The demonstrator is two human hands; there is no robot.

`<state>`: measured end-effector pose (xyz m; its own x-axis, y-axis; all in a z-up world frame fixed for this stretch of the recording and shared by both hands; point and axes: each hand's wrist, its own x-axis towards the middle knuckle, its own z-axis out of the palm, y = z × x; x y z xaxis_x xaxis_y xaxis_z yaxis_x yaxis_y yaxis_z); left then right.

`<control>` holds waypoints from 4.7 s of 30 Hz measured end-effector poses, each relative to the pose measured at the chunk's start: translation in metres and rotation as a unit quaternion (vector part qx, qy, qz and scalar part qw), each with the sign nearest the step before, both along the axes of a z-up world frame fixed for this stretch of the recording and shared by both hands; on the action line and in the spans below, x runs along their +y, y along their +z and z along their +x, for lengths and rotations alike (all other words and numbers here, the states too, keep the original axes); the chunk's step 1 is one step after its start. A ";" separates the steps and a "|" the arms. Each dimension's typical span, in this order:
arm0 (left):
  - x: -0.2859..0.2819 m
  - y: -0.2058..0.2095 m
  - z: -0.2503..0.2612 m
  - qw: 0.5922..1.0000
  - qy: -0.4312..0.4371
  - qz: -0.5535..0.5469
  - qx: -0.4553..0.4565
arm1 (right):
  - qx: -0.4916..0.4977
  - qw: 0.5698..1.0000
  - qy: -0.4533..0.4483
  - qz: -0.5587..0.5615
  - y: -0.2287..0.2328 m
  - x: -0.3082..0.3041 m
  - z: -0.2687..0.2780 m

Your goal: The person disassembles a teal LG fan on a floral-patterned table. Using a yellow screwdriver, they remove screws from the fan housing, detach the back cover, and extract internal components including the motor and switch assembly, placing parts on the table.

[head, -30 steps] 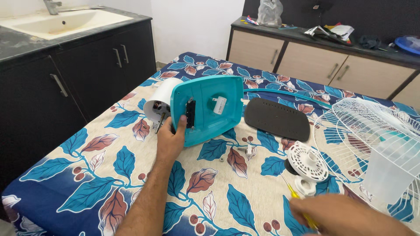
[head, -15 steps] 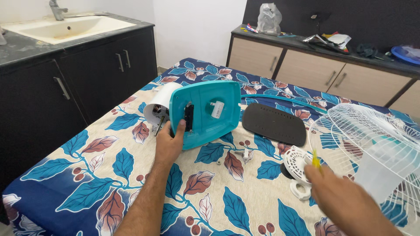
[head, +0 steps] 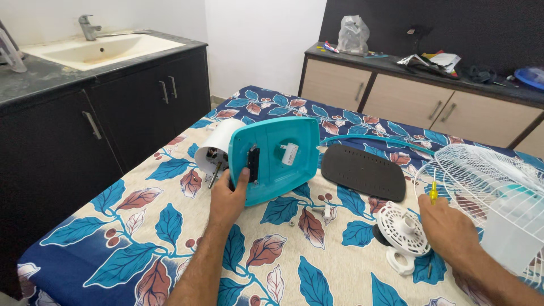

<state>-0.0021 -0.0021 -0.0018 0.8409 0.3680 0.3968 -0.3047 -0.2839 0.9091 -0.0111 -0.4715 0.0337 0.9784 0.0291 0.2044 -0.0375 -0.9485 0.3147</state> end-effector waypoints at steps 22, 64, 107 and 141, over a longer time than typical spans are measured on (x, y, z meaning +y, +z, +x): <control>-0.011 0.027 -0.017 0.997 0.027 0.007 -0.068 | -0.040 0.559 0.347 0.752 0.020 0.290 0.001; -0.009 0.027 -0.010 0.999 -0.038 0.013 -0.019 | -0.090 0.635 0.302 0.705 0.025 0.286 -0.003; -0.010 0.029 -0.013 0.999 -0.041 0.029 -0.007 | -0.052 0.804 0.156 0.572 0.079 0.289 -0.025; -0.016 0.032 -0.019 0.996 -0.061 0.047 -0.055 | -0.054 0.923 0.138 0.356 0.111 0.290 -0.041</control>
